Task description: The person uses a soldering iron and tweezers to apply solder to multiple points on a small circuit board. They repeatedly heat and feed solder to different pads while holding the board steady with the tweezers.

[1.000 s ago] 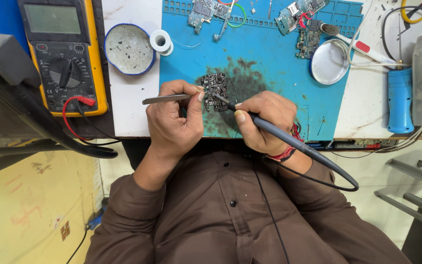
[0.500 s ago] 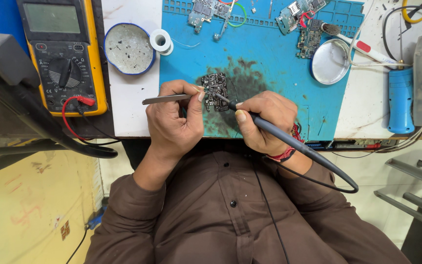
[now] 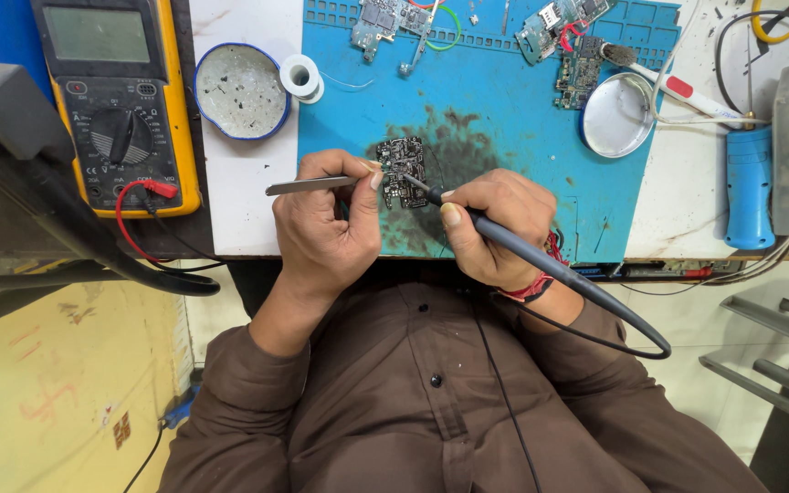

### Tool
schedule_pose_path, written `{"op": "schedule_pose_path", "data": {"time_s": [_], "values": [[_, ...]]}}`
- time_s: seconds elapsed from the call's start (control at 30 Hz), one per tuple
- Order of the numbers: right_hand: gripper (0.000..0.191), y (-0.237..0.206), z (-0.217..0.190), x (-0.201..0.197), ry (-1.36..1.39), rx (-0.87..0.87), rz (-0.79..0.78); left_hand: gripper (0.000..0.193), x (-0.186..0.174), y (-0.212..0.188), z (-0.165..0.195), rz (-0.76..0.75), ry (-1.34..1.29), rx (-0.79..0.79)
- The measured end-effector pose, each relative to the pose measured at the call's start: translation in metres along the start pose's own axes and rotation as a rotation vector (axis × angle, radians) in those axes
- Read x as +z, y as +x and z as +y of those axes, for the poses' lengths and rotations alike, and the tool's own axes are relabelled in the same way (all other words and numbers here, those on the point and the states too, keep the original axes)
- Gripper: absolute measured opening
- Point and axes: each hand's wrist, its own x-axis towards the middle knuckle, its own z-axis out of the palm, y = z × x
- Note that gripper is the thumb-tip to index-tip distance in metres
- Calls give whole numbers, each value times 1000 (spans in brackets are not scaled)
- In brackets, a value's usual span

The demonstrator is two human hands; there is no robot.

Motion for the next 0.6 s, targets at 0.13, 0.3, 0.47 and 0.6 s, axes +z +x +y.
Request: {"op": "schedule_pose_path", "data": {"time_s": [0.13, 0.3, 0.47, 0.6], "values": [[9, 0, 0, -1, 6, -2, 1, 15, 0, 0, 0, -2, -9, -8], [9, 0, -1, 0, 9, 5, -1, 15, 0, 0, -1, -1, -11, 3], [9, 1, -1, 0, 5, 3, 0, 16, 0, 0, 0, 3, -2, 5], [8, 1, -1, 0, 6, 5, -4, 16, 0, 0, 0, 1, 0, 2]]}}
